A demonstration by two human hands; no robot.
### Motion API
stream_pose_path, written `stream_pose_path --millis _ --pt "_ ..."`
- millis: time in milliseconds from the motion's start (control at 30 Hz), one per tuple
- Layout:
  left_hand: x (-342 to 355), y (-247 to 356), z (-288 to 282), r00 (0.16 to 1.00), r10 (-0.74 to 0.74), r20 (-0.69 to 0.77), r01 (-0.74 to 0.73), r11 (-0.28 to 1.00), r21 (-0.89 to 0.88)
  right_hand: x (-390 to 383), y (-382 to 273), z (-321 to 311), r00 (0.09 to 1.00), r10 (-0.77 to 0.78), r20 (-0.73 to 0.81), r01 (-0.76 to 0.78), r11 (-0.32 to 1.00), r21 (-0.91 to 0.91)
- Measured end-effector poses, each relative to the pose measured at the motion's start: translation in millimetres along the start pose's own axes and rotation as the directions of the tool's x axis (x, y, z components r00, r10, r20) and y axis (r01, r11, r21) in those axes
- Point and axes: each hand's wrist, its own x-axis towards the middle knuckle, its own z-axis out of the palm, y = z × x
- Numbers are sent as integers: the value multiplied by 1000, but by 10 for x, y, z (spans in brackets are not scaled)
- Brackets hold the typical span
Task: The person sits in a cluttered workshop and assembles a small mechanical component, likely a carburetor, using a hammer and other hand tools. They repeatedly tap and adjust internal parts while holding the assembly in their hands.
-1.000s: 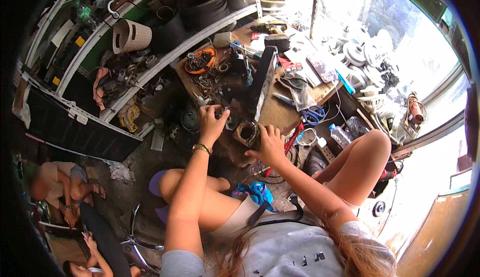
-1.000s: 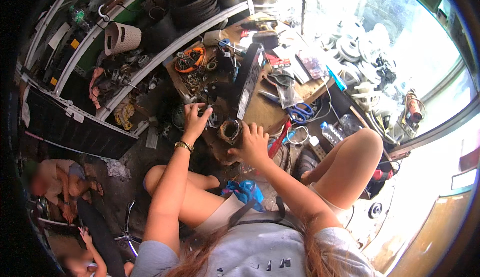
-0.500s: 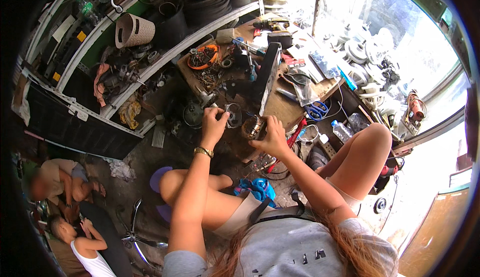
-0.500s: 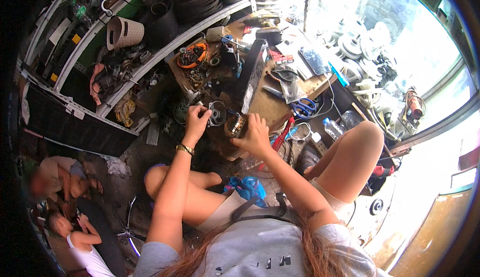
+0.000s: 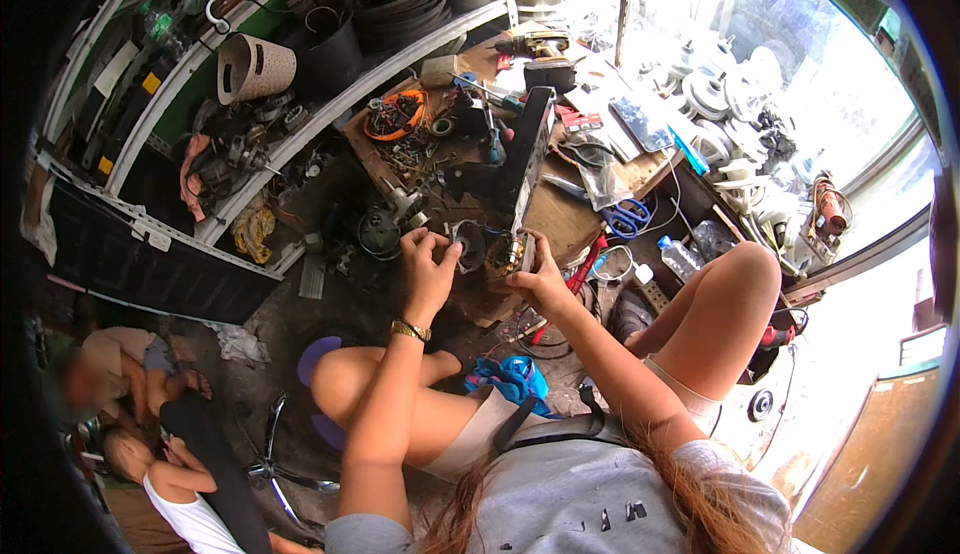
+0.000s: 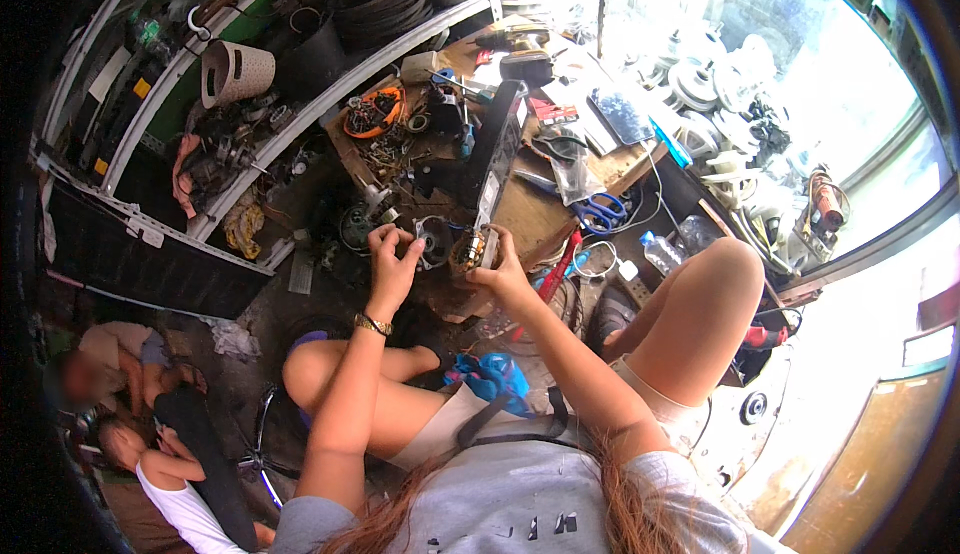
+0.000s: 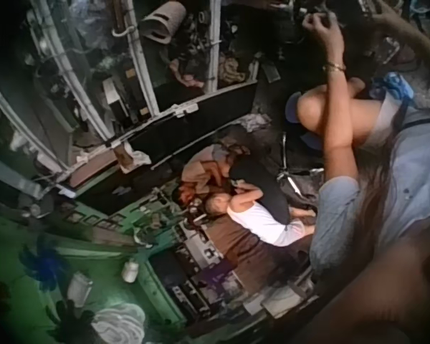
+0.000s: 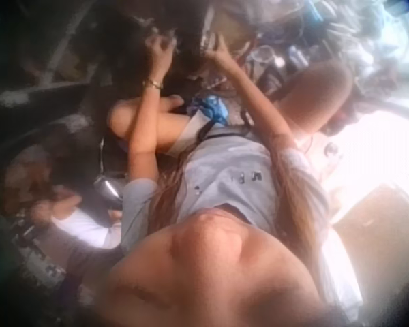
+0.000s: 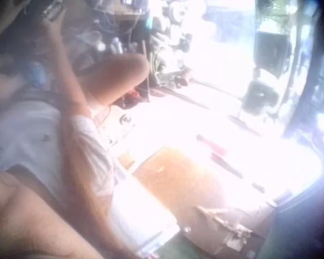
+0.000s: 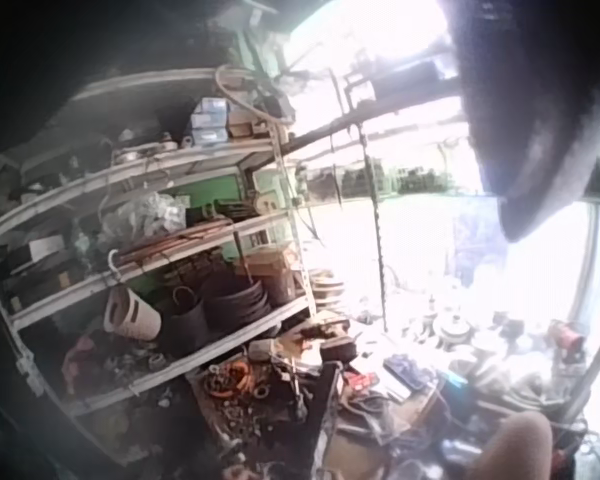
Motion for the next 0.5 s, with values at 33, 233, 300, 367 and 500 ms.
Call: stream_pose_path --millis 33,233,300,367,500 --pt "-10 -13 5 1000 6 -3 -6 1000 -26 2 6 21 999 -40 9 40 997 -62" --pt "-101 48 -16 998 4 56 4 991 -134 -39 -4 169 987 -160 -26 139 917 -373" --pt "-138 48 -7 996 37 87 -26 992 -127 -93 -29 227 980 -199 2 182 892 -413" --pt "-161 34 -11 996 61 63 -50 985 -164 -105 -17 255 964 -265 25 239 820 -520" --pt "-166 145 -53 997 61 41 -47 957 -286 -124 1 269 930 -348 121 320 601 -732"
